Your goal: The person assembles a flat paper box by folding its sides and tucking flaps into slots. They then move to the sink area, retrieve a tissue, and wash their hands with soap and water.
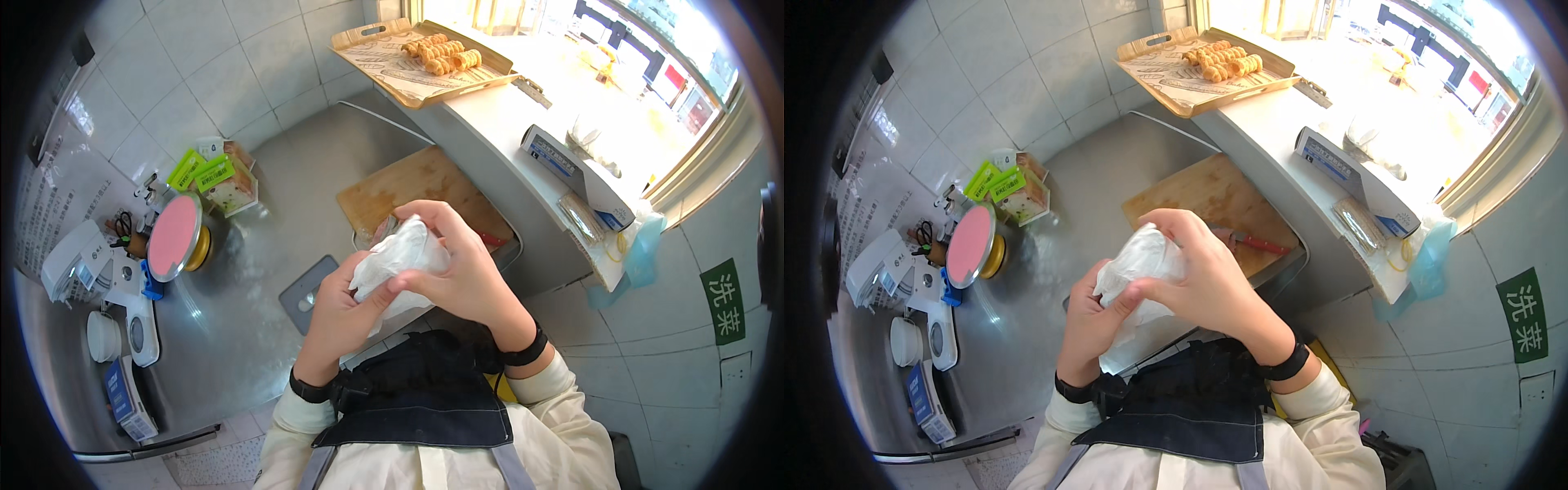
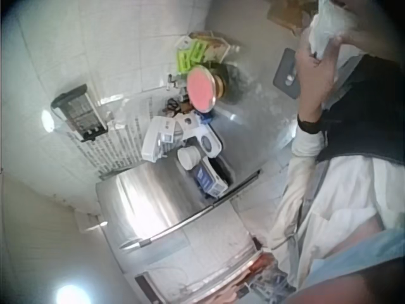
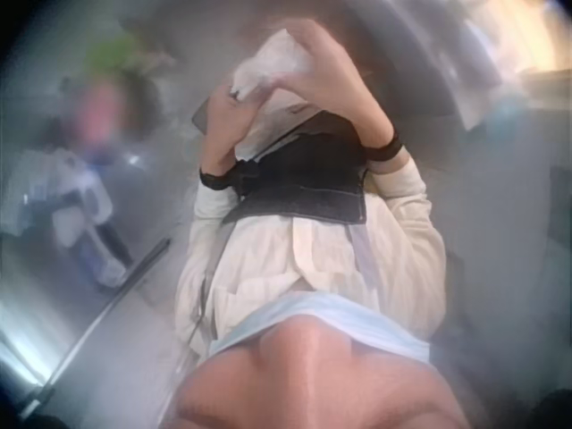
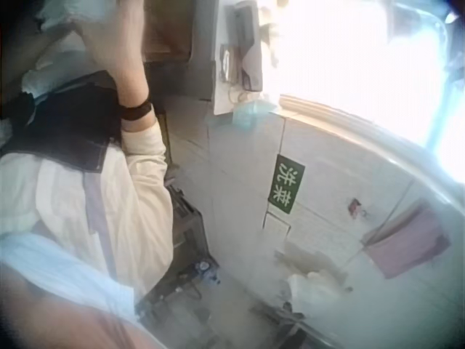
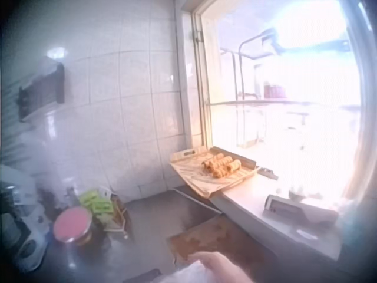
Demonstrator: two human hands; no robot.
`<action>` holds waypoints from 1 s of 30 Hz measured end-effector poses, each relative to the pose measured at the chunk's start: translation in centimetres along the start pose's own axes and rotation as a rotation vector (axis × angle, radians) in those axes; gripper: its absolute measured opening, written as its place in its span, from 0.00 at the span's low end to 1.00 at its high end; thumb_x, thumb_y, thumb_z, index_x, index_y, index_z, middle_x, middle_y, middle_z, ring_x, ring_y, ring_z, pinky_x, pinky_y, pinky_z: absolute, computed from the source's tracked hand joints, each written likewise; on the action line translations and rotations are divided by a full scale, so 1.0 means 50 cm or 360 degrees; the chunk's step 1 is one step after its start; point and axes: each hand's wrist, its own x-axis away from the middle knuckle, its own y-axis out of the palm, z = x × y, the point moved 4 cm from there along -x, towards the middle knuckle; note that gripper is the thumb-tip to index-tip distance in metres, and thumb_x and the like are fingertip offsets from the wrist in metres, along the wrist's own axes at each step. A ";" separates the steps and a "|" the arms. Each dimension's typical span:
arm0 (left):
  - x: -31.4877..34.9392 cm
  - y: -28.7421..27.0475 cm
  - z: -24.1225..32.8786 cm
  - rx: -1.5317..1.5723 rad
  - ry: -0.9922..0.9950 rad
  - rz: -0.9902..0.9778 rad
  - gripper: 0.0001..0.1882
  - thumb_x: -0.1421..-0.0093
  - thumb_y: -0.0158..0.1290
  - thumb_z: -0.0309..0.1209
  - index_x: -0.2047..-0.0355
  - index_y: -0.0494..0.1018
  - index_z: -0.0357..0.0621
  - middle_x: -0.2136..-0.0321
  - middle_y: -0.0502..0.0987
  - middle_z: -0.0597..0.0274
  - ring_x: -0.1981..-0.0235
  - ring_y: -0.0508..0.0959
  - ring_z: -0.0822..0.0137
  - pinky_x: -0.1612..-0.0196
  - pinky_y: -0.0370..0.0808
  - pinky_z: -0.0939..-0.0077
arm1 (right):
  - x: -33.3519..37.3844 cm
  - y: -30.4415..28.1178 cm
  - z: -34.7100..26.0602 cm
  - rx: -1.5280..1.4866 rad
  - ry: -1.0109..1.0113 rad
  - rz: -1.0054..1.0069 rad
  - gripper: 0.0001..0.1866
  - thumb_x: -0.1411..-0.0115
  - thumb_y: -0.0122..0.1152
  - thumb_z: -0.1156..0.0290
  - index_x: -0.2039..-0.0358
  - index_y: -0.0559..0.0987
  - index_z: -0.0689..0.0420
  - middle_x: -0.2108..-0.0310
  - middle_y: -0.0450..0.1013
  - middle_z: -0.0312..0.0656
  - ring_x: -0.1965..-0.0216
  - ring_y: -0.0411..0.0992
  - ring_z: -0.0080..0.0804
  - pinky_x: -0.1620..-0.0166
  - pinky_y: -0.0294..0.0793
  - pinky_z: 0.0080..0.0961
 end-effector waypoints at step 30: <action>-0.015 0.054 -0.111 0.0327 -0.0326 -0.0584 0.23 0.56 0.44 0.20 0.56 0.64 0.44 0.64 0.67 0.70 0.60 0.68 0.79 0.56 0.64 0.83 | 0.112 0.020 0.098 -0.0365 0.0275 -0.0307 0.06 0.42 0.58 0.75 0.65 0.75 0.62 0.78 0.71 0.41 0.76 0.68 0.23 0.70 0.68 0.21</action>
